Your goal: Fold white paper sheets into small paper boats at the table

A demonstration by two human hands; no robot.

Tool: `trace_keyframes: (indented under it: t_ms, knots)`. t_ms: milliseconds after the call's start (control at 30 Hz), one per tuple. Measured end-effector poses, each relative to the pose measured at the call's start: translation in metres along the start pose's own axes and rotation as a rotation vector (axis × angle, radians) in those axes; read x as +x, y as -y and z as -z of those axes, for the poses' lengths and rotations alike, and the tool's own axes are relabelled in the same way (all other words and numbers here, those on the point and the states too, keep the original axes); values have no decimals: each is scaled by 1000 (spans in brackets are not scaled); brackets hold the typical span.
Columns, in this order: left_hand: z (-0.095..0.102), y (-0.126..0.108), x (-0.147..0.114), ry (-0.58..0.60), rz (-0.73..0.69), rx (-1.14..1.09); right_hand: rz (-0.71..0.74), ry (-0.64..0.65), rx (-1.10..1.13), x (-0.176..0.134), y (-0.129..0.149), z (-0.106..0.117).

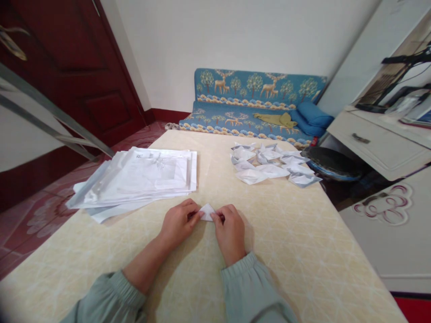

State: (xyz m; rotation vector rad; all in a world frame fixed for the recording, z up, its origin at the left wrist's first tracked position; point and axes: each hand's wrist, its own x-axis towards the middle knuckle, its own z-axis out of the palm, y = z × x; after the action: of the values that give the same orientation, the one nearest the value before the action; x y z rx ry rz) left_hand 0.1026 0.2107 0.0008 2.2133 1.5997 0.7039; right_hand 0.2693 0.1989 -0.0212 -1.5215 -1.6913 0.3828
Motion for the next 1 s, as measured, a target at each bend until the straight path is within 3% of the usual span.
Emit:
trace_keyframes:
  t_ms: [467,1000]
  knots:
    - [-7,2,6,9,111,-31,-48,-13,-298,3,8,-7]
    - [-7,3,11,26,130,-53,-88,-30,-133,3,8,-5]
